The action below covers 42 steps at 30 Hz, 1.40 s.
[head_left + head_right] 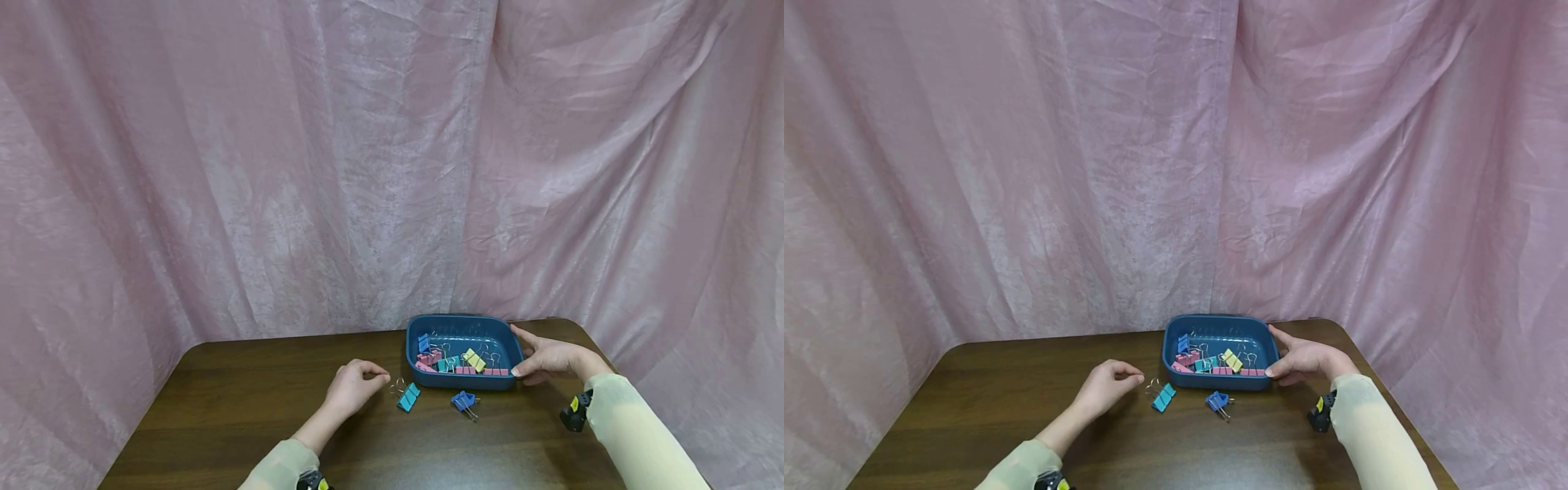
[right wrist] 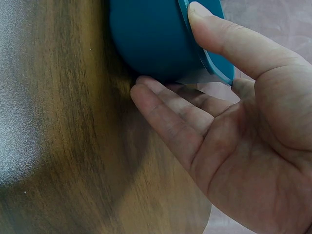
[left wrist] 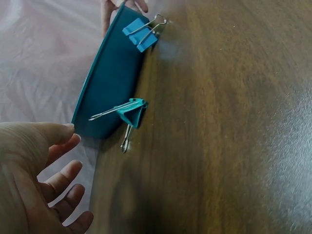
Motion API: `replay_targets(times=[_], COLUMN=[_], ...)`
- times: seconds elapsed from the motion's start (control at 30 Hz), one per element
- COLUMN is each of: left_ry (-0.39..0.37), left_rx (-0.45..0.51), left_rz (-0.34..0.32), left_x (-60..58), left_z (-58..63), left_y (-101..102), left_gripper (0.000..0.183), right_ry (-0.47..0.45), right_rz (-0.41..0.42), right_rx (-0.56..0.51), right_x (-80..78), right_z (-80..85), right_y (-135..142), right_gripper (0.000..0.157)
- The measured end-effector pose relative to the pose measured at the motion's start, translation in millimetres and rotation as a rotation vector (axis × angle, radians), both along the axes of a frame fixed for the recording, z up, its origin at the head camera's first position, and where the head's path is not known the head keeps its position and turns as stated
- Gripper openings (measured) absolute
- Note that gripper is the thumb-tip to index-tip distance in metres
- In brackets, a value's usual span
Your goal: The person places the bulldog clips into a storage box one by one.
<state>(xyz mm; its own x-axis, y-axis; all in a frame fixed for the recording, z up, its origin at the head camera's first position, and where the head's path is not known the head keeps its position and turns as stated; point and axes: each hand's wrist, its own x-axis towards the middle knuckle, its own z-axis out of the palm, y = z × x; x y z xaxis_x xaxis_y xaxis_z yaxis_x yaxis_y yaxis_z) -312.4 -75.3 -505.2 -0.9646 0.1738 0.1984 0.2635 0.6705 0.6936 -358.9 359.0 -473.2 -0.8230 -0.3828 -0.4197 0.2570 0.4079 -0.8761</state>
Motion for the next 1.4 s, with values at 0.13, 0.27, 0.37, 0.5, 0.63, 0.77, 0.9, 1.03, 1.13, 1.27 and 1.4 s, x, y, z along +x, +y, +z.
replay_targets(times=[0.13,0.27,0.37,0.5,0.63,0.77,0.9,1.03,1.13,1.27,1.4], left_ry=[-0.008,-0.009,-0.022,-0.028,-0.033,-0.048,-0.057,-0.044,-0.037,-0.044,-0.047], left_rx=[-0.011,-0.014,-0.006,-0.012,-0.020,-0.019,-0.022,-0.028,-0.033,-0.036,-0.038], left_rz=[-0.001,0.004,0.012,0.012,0.004,0.000,-0.002,-0.002,0.002,0.011,0.012], left_x=[1.6,1.7,1.2,0.8,1.8,3.2,3.1,1.1,0.2,0.1,-0.8], left_z=[-2.1,-4.6,-6.5,-8.4,-8.3,-7.7,-7.7,-8.0,-8.9,-11.4,-13.7], left_y=[2,4,6,8,11,14,16,17,18,19,21], left_gripper=[0.007,0.006,0.006,0.008,0.008,0.009,0.009,0.009,0.009,0.010,0.010], right_ry=[0.000,-0.002,-0.002,-0.003,-0.003,-0.001,0.004,0.003,0.002,0.002,0.002], right_rz=[0.004,0.005,-0.001,-0.005,-0.002,0.001,0.002,-0.002,-0.004,-0.007,-0.009], right_rx=[-0.003,-0.002,0.000,-0.004,-0.002,0.000,0.002,0.001,0.004,0.006,0.005], right_x=[0.0,-0.3,-0.3,-0.3,-0.5,-1.0,-1.2,-0.5,0.2,1.1,1.8], right_z=[0.0,0.3,0.6,0.5,-0.3,-1.0,-1.4,-0.7,0.0,0.8,1.3], right_y=[0,0,0,0,1,1,0,0,0,-1,-1], right_gripper=[0.119,0.119,0.119,0.119,0.119,0.119,0.119,0.119,0.119,0.119,0.118])
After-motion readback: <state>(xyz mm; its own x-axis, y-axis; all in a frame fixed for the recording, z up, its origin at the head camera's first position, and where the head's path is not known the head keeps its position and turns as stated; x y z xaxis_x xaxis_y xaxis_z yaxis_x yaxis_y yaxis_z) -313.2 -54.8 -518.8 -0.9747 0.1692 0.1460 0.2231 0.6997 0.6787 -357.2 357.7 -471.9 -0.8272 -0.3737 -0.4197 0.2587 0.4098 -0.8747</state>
